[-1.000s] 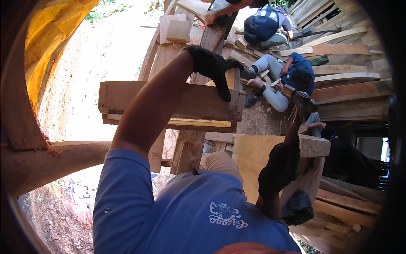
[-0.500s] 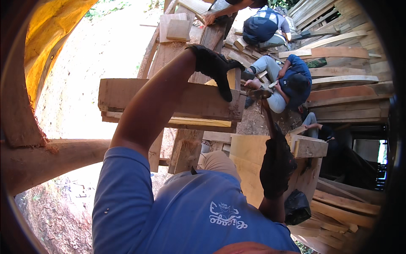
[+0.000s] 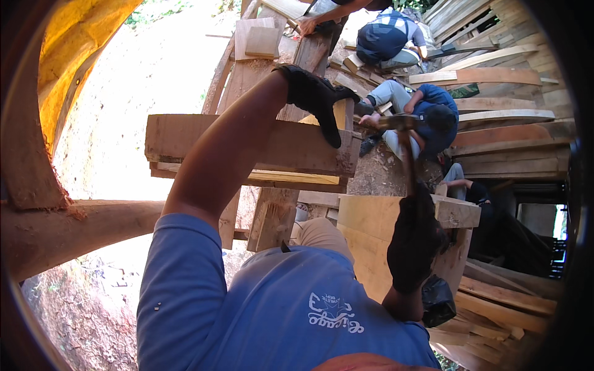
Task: The person assembles a wooden crate by hand using a hammer to drive nails into wooden slats. They position the slats onto a frame, align the edges, and hammer several nails to secure each piece.
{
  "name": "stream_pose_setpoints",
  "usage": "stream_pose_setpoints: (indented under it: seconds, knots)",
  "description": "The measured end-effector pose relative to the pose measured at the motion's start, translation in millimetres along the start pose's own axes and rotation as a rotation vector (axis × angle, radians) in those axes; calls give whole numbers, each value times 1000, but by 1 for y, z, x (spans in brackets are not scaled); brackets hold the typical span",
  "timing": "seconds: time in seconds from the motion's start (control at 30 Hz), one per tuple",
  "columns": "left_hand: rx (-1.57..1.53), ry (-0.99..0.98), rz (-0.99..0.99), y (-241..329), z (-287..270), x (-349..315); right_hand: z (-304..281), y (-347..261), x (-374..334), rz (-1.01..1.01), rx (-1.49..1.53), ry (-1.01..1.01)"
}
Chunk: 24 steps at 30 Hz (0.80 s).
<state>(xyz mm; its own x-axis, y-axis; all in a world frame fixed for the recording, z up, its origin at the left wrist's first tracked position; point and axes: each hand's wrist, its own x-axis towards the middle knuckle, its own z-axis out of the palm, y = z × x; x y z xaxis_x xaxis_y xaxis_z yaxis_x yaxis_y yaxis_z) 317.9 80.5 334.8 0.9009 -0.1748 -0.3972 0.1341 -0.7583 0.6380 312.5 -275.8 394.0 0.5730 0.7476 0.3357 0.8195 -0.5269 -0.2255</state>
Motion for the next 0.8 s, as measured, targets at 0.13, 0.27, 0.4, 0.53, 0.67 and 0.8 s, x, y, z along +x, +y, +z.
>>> stream_pose_setpoints:
  seconds: [0.13,0.27,0.4,0.53,0.67,0.8]
  knots:
    - [-11,31,19,-5,2,0,-8,5,4,-103,-102,64]
    - [-15,-19,-2,1,-4,-3,12,11,-10,-95,-118,198]
    - [-11,0,18,-3,-1,3,29,12,-22,10,76,-61]
    - [23,29,16,-5,1,1,18,5,-25,15,71,148]
    - [13,15,12,-2,0,1,28,10,-17,-29,65,-85]
    - [31,21,-5,-3,-1,1,18,10,-21,-118,-141,99]
